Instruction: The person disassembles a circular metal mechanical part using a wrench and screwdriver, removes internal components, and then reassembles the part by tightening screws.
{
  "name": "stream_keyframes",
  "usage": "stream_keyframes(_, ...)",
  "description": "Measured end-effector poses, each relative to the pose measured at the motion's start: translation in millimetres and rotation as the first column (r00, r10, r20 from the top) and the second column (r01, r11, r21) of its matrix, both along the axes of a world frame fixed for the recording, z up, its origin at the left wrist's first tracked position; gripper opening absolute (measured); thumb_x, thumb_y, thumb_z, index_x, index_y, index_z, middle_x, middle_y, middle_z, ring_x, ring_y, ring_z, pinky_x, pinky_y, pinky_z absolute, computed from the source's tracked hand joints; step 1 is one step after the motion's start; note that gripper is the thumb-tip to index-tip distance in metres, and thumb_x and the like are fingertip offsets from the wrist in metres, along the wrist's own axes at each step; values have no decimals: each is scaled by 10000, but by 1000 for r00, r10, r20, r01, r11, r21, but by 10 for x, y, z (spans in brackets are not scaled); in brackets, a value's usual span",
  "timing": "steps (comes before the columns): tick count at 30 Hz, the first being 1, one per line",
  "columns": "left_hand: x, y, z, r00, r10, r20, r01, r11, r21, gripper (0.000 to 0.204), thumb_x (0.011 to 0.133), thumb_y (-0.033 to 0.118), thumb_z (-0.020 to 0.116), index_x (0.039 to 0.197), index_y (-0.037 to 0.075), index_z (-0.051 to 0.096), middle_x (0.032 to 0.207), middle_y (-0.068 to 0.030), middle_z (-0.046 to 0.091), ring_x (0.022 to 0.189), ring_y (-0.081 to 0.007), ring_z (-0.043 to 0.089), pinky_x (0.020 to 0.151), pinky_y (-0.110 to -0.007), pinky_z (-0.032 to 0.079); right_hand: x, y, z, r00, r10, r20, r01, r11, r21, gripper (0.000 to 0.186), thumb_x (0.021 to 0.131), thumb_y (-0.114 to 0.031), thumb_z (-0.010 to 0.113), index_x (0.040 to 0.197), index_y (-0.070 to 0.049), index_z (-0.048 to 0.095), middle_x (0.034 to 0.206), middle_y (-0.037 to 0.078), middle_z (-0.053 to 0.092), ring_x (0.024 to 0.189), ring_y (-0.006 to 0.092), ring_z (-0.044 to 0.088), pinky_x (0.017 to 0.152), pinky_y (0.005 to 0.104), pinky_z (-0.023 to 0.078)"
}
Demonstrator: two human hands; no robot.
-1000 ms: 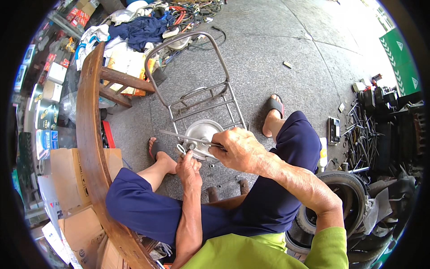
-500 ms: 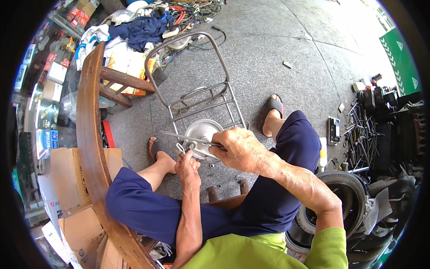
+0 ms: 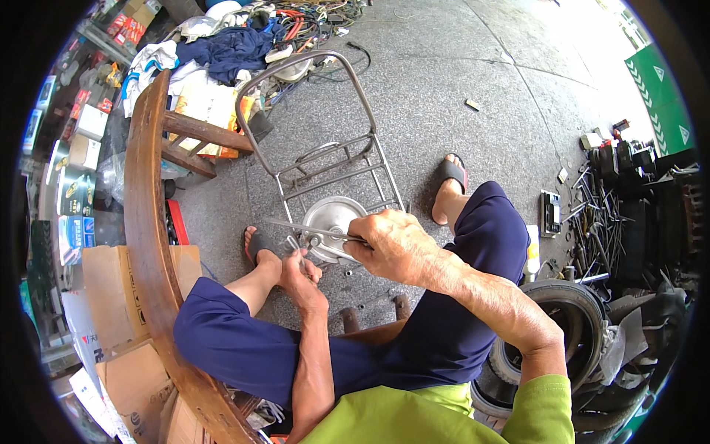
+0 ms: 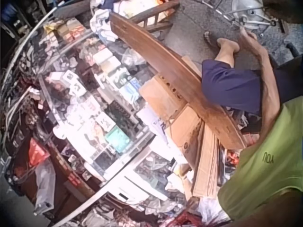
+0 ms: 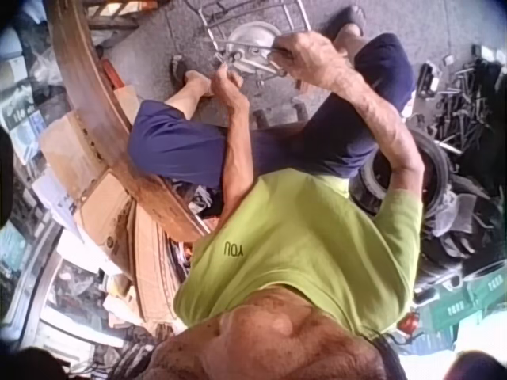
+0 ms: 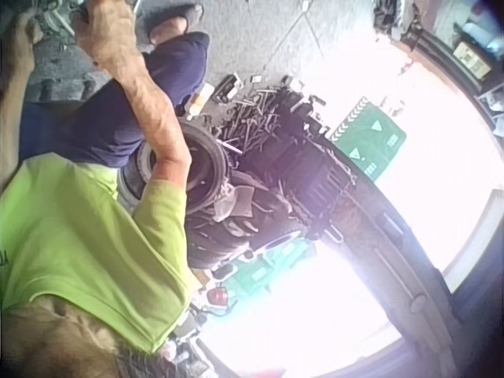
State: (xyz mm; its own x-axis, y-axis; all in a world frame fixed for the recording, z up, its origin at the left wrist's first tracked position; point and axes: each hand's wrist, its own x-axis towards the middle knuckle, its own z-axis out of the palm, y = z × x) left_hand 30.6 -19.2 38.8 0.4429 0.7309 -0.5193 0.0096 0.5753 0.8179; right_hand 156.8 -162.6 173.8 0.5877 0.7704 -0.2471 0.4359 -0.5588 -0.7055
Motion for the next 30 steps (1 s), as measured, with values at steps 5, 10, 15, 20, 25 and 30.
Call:
stream_keyframes(5,-25,-56,-17,988,-121,-95,127,990,62,203,887,185,557,730,59,526,560,20,423,472,-77,377,455,-237,289,-6,2,-13,1000,10,9,-10,1000,24,211,889,-225,632,842,-21,647,725,167,653,762,363,674,702,452,531)
stream_keyframes(10,-16,-86,-67,978,-179,-106,193,971,144,212,894,154,556,710,57,513,552,22,414,496,-68,374,469,-245,280,-10,17,-20,1000,24,16,-25,999,21,205,887,-218,636,837,-20,644,719,164,650,757,359,675,692,451,531)
stream_keyframes(15,1,-116,-22,967,-219,-126,238,958,162,225,913,181,550,732,46,539,542,16,431,475,-72,390,443,-241,288,-13,10,-49,999,34,34,-36,999,41,201,889,-213,632,835,-20,641,718,162,650,753,361,675,688,455,530)
stream_keyframes(20,-32,-119,60,949,-273,-156,291,951,105,253,916,221,521,914,1,646,551,-13,499,448,-102,444,404,-243,351,-7,16,-2,999,43,9,-43,999,3,189,889,-204,627,847,-22,647,731,164,654,765,357,677,699,454,532)
stream_keyframes(25,-48,-102,69,939,-301,-163,318,944,90,283,916,239,513,925,-10,648,564,-37,549,448,-121,493,407,-262,415,-14,16,-4,998,49,28,-49,999,15,183,886,-200,626,866,-21,658,738,162,659,770,353,680,706,451,536)
stream_keyframes(30,-51,-99,61,940,-304,-156,320,943,92,284,921,236,509,920,-14,645,569,-45,561,441,-127,501,414,-265,444,-15,-2,-37,998,44,33,-45,998,31,174,880,-191,633,865,-20,660,736,161,661,766,351,681,704,446,538)
